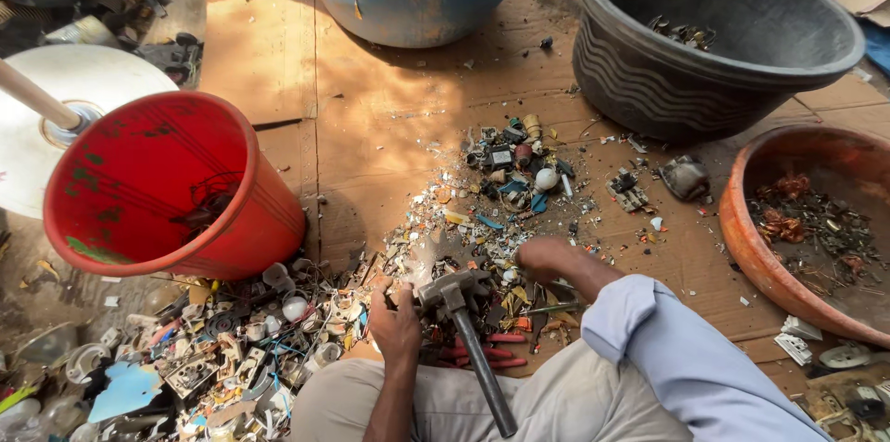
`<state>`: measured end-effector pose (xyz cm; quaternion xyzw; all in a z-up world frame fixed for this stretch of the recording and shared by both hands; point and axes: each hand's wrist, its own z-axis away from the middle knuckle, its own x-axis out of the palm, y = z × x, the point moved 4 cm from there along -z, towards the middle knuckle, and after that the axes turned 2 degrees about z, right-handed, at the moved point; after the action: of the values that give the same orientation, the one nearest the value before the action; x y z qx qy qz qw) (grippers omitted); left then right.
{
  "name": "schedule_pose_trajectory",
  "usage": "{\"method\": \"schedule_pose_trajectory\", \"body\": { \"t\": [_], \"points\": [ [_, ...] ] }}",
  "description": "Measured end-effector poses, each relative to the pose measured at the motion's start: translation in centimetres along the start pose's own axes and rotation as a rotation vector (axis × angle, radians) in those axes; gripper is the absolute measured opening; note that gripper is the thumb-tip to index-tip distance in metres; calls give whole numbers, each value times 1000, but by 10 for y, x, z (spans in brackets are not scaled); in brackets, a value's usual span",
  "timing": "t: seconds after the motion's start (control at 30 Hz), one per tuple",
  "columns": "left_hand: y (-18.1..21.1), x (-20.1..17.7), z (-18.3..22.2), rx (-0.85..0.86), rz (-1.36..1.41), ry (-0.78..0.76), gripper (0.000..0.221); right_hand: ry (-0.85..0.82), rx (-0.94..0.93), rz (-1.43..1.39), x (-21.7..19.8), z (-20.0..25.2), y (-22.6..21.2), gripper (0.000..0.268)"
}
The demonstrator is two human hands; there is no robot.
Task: The person sits on the floor and uses a hammer to repeatedly strike a small electronic component held in their left hand. They break the component into smaller pieces and occasionally use a screwdriver to pry parts apart. The debris is scattered on the floor around them.
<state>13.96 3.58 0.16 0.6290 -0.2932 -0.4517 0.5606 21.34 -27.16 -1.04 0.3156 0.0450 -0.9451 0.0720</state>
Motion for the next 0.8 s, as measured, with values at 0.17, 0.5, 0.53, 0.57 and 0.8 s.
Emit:
{"method": "schedule_pose_trajectory", "body": {
  "t": [0.17,0.5,0.53,0.57,0.8],
  "points": [
    [-8,11,-4,-142,-25,-45,45,657,-3,-278,-53,-50,17,33],
    [-11,13,-15,-175,20,-37,42,1157,-119,-298,-73,-92,-11,16],
    [-12,13,-14,-206,64,-36,42,1301,-244,-250,-72,-83,-17,14],
    [-12,13,-14,-231,112,-35,41,1321,-310,-197,-72,-77,-24,14],
    [-18,6,-16,-157,205,-13,37,1381,-493,-115,-65,-1,-64,15]
  ]
}}
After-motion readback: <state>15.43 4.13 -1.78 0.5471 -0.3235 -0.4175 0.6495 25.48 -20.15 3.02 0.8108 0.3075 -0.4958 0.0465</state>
